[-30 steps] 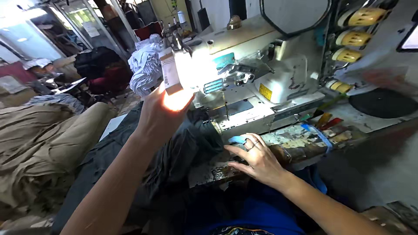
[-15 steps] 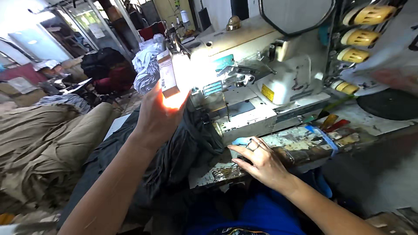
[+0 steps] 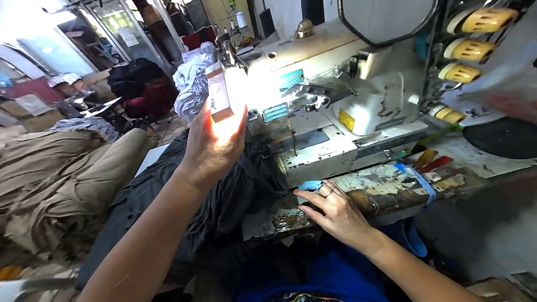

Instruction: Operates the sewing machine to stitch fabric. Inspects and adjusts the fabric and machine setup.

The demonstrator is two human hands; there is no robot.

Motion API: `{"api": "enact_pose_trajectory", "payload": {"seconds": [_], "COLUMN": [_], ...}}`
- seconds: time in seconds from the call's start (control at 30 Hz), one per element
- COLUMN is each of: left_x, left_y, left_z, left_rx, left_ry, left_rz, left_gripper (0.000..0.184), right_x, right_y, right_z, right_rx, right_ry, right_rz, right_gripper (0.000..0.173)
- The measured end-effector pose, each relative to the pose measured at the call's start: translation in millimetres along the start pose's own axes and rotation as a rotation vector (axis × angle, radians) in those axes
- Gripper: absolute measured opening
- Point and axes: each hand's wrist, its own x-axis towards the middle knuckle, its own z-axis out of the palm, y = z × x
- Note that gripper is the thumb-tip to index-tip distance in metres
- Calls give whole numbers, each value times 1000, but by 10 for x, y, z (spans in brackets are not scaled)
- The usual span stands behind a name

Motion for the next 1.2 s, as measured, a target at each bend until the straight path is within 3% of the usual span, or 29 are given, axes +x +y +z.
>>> {"api": "enact_pose_trajectory", "payload": {"seconds": [0.37, 0.53, 0.77, 1.2], "left_x": [11, 24, 11, -3], "left_y": [18, 25, -1, -12], "left_z": [0, 2, 5, 28], "left_rx": [-8, -10, -36, -52], "left_ry": [-7, -17, -1, 28], "left_rz": [-28, -32, -25, -15], "left_gripper": [22, 23, 23, 22], "right_x": [45, 405, 1022, 1036], "right_y": [-53, -248, -461, -492], "right_z": [-7, -42, 24, 55], "right_rx": [72, 363, 902, 903], "right_ry": [22, 109, 182, 184], "right_rz": [21, 104, 368, 387], "right_gripper": [30, 28, 21, 19]}}
